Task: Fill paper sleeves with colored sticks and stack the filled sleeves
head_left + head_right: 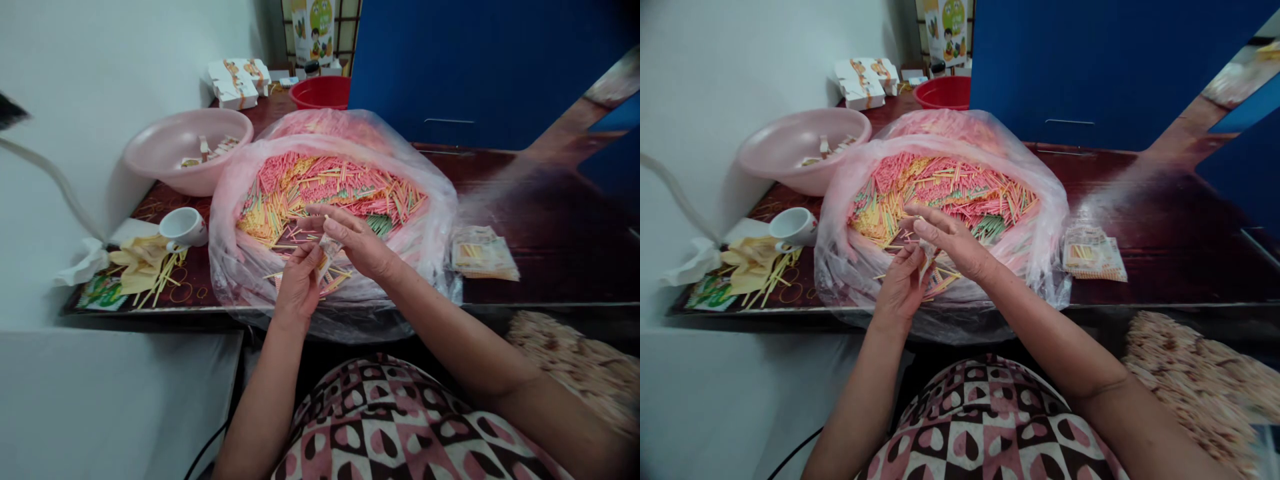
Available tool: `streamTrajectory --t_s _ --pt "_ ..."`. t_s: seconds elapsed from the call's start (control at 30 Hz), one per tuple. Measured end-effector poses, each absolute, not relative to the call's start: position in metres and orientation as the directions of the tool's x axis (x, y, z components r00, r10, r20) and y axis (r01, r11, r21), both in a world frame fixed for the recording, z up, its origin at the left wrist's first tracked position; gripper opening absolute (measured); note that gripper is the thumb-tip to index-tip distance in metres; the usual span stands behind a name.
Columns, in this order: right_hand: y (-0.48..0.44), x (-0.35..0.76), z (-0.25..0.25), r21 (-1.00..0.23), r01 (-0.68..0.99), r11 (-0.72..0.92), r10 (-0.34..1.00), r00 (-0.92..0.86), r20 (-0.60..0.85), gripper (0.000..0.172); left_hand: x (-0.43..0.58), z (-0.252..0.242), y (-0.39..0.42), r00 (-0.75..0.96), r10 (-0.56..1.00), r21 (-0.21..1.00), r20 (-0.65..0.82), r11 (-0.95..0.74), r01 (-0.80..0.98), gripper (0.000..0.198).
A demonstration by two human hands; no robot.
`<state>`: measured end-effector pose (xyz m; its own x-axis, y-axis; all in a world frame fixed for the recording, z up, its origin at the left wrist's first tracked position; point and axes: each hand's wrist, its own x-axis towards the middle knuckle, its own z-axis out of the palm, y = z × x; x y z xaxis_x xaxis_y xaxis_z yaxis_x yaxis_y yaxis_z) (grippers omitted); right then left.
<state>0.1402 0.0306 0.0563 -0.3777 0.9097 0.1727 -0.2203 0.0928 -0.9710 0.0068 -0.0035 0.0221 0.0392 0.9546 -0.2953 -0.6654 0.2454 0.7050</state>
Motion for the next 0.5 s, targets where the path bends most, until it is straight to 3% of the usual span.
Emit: streamTrajectory --t_s 0.17,0.27,0.4,0.5 --pt "0.029 0.140 0.057 -0.964 -0.238 0.120 0.958 -0.227 0.176 0.057 0.007 0.026 -0.001 0.003 0.957 0.710 -0.289 0.216 -0.670 0.024" --pt "0.027 0.145 0.055 -0.978 -0.137 0.159 0.978 -0.115 0.175 0.051 0.010 0.025 0.003 -0.061 0.968 0.726 -0.243 0.139 -0.673 0.024" --pt "0.027 0.153 0.049 -0.992 0.033 0.126 0.982 -0.143 0.120 0.044 0.017 0.022 0.007 -0.157 0.981 0.808 -0.114 0.000 -0.589 0.021" --pt "0.032 0.157 0.045 -0.990 -0.015 0.140 0.984 -0.110 0.141 0.046 0.021 0.022 0.006 -0.118 0.990 0.849 -0.073 0.000 -0.528 0.028"
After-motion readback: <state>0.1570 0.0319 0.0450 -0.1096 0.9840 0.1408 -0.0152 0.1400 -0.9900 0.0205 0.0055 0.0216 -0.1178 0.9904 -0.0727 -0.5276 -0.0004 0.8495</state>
